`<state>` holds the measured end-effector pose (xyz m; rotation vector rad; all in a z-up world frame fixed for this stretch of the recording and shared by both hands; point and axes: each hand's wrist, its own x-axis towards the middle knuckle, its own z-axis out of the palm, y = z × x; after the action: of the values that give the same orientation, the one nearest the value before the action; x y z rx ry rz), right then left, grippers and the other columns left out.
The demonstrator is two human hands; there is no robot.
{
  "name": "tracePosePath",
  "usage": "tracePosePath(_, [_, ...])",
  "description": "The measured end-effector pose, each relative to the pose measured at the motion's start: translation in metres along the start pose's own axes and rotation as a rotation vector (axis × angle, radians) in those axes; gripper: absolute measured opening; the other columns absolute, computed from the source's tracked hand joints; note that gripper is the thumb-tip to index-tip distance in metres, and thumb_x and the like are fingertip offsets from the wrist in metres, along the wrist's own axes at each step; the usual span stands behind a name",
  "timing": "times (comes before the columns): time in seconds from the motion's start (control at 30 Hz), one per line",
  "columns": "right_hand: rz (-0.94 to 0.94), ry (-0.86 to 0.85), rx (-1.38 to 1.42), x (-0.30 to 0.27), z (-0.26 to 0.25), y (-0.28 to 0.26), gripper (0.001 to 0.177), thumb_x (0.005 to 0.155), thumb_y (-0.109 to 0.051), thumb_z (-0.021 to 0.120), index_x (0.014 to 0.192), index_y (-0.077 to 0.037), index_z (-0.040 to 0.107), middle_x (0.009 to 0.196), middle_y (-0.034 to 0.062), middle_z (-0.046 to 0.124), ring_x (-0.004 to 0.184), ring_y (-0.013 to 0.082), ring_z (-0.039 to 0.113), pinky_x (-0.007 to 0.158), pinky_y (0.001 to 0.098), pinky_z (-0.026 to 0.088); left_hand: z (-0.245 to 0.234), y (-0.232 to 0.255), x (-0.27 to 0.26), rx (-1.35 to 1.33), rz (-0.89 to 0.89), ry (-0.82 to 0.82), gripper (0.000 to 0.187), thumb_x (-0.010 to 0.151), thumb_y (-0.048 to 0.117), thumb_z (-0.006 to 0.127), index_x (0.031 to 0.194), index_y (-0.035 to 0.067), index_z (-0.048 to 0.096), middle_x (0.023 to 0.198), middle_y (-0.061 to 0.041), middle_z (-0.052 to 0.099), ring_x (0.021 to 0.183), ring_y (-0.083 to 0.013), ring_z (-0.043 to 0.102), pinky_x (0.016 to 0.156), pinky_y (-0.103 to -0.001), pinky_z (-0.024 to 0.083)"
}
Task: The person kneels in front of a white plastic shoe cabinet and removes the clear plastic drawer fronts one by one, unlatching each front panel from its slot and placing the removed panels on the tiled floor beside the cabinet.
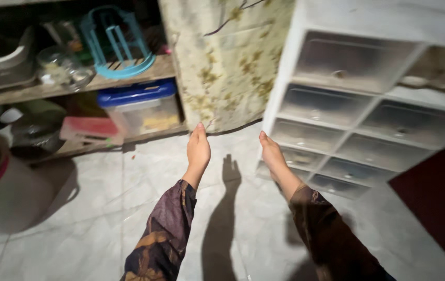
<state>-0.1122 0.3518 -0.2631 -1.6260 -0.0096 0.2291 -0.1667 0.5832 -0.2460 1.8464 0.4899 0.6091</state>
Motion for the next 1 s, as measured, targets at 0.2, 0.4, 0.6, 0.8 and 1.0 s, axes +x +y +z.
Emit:
tracePosePath(0.2, [-0.099, 0.090, -0.095, -0.031, -0.098, -0.050, 0.074, 0.102, -0.056, 0.045, 0.149, 0.000, 0.048, 0.155, 0.0164, 0.049, 0.147, 0.0257, 0.042, 0.119, 0.0341, 0.030, 0.064, 0.064, -0.026, 0.033, 0.129, -0.044, 0.068, 0.108, 0.054, 0.032, 0.136, -0.001, 0.060, 0.144, -0.023, 0.056, 0.138, -0.0391, 0.047, 0.114, -0.042, 0.033])
tracePosePath(0.4, [-0.143, 0.179, -0.074, -0.059, -0.173, -0.082, 0.072, 0.102, -0.056, 0.044, 0.150, -0.003, 0.047, 0.157, 0.0154, 0.049, 0.148, 0.0249, 0.041, 0.120, 0.0335, 0.029, 0.108, 0.115, -0.067, -0.029, 0.067, -0.118, 0.068, 0.103, 0.054, 0.031, 0.135, 0.003, 0.063, 0.140, -0.022, 0.060, 0.134, -0.0384, 0.052, 0.110, -0.042, 0.038])
tracePosePath(0.6, [-0.235, 0.217, -0.101, -0.068, -0.220, -0.108, 0.063, 0.101, -0.041, 0.050, 0.154, -0.008, 0.041, 0.162, 0.0127, 0.041, 0.148, 0.0227, 0.036, 0.117, 0.0324, 0.027, 0.140, 0.166, -0.082, -0.124, 0.215, -0.174, 0.065, 0.105, 0.051, 0.033, 0.135, 0.002, 0.062, 0.140, -0.022, 0.061, 0.134, -0.0384, 0.053, 0.110, -0.041, 0.040])
tracePosePath(0.8, [-0.286, 0.266, 0.024, -0.035, -0.239, -0.120, 0.063, 0.099, -0.021, 0.058, 0.156, -0.007, 0.036, 0.156, 0.0184, 0.047, 0.144, 0.0247, 0.046, 0.115, 0.0312, 0.033, 0.174, 0.209, -0.068, -0.174, 0.320, -0.172, 0.063, 0.104, 0.049, 0.040, 0.143, 0.001, 0.054, 0.141, -0.025, 0.059, 0.134, -0.0387, 0.054, 0.111, -0.042, 0.040])
tracePosePath(1.0, [-0.283, 0.446, 0.048, 0.008, -0.247, -0.122, 0.062, 0.094, -0.014, 0.065, 0.152, -0.005, 0.046, 0.149, 0.0185, 0.055, 0.134, 0.0242, 0.055, 0.107, 0.0314, 0.041, 0.204, 0.219, -0.045, -0.168, 0.253, -0.057, 0.068, 0.096, 0.040, 0.059, 0.149, 0.000, 0.045, 0.146, -0.026, 0.053, 0.134, -0.0394, 0.054, 0.111, -0.043, 0.040])
